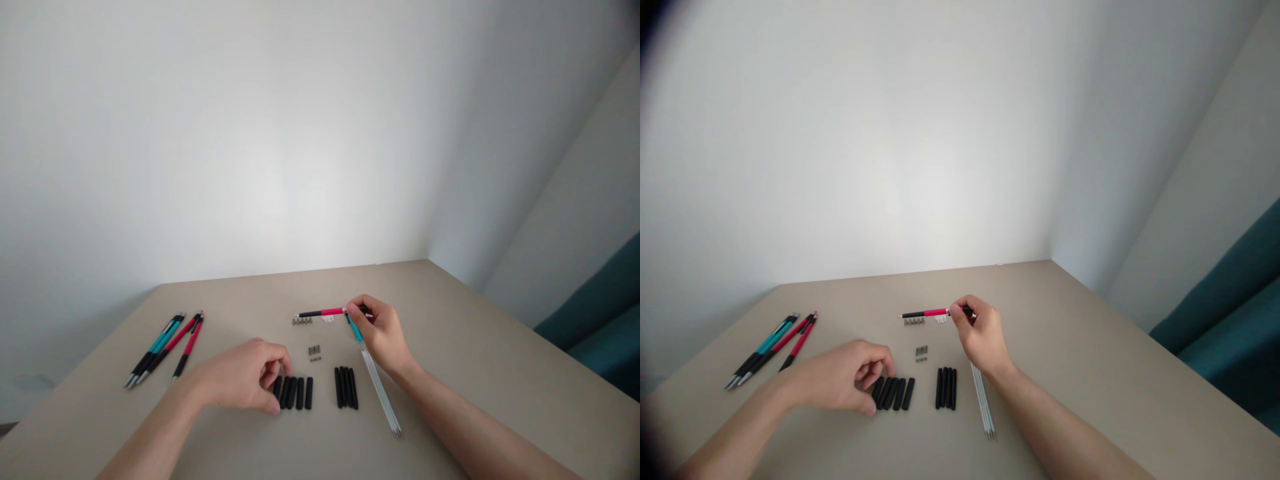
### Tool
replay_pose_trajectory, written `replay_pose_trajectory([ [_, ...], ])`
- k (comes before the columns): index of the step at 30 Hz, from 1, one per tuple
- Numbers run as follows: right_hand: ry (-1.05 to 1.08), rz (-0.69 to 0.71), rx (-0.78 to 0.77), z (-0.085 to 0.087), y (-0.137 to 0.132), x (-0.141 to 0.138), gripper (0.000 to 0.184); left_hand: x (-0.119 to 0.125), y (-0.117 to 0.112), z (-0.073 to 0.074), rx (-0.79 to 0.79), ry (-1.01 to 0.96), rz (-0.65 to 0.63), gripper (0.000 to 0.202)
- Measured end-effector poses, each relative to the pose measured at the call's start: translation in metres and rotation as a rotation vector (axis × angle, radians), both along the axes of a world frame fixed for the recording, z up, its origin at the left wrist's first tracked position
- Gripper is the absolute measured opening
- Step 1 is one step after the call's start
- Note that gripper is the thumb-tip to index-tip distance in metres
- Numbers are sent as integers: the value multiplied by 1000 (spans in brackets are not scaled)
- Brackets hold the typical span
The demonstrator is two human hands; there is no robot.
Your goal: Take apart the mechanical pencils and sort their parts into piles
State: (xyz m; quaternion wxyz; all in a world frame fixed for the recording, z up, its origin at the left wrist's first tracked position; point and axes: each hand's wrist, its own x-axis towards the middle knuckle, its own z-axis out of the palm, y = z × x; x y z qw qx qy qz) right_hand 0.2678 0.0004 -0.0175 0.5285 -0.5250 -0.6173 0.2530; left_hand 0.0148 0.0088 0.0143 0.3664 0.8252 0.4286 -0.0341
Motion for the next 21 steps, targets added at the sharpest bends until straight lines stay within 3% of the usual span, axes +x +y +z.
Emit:
replay_pose_trajectory([
  [5,2,4,-6,0,0,1,27,-1,2,1,50,9,12,50],
  [9,7,8,-7,-1,0,1,27,-1,2,3,-24,35,31,67],
  [13,7,9,-5,0,-1,0,27,0,-1,5,-91,10,38,64],
  [21,-14,10,-2,2,-2,0,27,2,-1,1,-65,-23,43,58],
])
